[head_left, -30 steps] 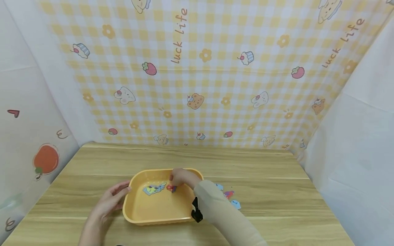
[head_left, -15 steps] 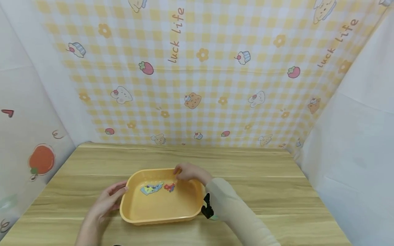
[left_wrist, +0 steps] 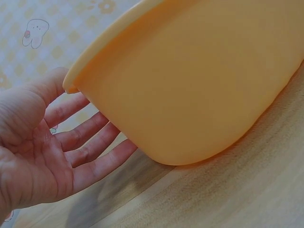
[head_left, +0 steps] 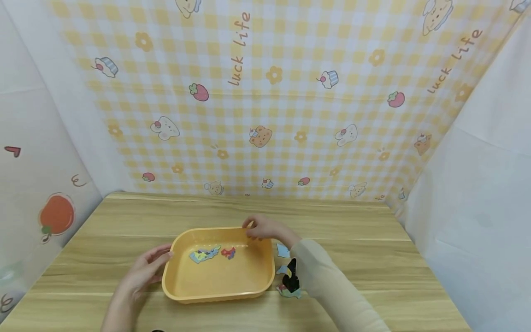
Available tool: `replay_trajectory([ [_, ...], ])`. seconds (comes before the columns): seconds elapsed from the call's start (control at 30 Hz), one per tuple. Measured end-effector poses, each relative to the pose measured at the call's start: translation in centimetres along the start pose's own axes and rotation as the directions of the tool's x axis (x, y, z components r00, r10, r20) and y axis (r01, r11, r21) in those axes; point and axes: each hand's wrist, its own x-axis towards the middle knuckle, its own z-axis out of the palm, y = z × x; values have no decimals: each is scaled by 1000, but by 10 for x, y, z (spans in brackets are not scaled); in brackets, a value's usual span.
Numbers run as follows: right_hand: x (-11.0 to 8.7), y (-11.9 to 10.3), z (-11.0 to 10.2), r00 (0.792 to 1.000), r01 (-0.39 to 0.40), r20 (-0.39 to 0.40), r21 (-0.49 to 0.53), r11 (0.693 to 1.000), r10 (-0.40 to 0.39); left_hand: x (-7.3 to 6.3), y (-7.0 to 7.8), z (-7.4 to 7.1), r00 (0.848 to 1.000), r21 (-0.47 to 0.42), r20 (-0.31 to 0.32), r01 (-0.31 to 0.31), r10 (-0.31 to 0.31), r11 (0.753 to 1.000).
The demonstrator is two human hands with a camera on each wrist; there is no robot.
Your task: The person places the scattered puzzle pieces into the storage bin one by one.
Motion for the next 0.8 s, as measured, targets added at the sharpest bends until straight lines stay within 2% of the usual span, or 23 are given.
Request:
replay_trajectory([
  [0.23, -3, 8, -6, 996, 42, -84, -20, 999, -43, 1, -1, 0, 1000, 7, 8, -6, 6, 1000],
  [0.47, -6, 21, -11, 986, 31, -165, 23, 999, -27, 2, -1, -1, 1000, 1, 11, -11, 11, 1000],
  [0.67, -10, 30, -15, 985, 14, -173, 24, 1000, -10, 2, -1, -1, 1000, 0, 9, -4, 4, 1000],
  [0.8, -14, 36, -17, 987, 28, -158, 19, 999, -25, 1, -2, -1, 1000, 8, 12, 1, -1, 1000],
])
